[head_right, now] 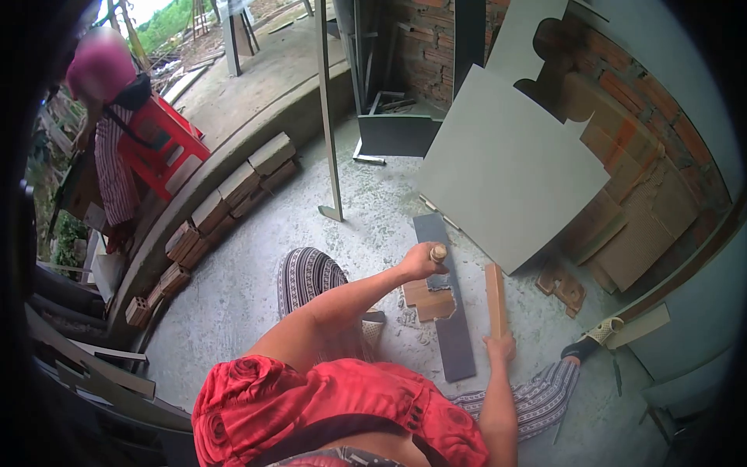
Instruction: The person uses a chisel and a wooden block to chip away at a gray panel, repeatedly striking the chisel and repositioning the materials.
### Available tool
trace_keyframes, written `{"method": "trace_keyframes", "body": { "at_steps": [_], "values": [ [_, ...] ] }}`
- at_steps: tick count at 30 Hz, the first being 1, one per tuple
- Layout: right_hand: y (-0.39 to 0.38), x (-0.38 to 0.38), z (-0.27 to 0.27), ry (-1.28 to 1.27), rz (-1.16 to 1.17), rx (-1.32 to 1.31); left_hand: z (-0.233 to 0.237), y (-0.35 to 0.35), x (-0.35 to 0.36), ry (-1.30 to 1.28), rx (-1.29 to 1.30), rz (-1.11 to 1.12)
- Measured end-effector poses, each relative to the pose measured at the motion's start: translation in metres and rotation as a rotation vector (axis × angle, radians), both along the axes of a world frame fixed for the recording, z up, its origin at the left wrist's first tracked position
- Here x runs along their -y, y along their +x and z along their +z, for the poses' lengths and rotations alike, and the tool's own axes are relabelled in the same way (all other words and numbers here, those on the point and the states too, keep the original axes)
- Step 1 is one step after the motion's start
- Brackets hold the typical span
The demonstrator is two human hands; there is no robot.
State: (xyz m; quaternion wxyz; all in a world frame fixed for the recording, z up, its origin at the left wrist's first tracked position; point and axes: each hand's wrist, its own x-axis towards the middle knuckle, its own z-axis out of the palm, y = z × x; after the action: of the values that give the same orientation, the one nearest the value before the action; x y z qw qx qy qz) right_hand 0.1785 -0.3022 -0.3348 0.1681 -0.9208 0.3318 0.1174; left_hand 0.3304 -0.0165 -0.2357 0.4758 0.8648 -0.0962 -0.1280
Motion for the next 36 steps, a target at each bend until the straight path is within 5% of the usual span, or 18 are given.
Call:
{"method": "trace_keyframes", "body": {
  "at_steps": [7,12,15,21,25,36],
  "values": [
    [-0.004,0.005,-0.047,-0.217,0.035,-0.208,-0.002,0.005,-0.005,-0.076,-0.070,0.076],
    [-0.003,-0.055,-0.015,0.040,0.482,0.154,-0.001,0.007,-0.002,-0.109,-0.188,0.096],
    [-0.010,-0.091,0.024,-0.028,0.554,-0.053,-0.019,0.012,0.000,-0.081,-0.173,0.070],
    [-0.022,-0.080,-0.040,-0.250,0.962,0.199,-0.038,0.013,-0.001,-0.115,-0.006,0.087],
    [-0.029,-0.098,-0.021,-0.096,0.824,-0.124,-0.029,0.014,-0.001,-0.084,-0.075,0.091],
    [-0.030,-0.103,-0.029,-0.187,0.810,-0.255,-0.021,0.009,-0.002,-0.071,-0.072,0.118]
  ]
}}
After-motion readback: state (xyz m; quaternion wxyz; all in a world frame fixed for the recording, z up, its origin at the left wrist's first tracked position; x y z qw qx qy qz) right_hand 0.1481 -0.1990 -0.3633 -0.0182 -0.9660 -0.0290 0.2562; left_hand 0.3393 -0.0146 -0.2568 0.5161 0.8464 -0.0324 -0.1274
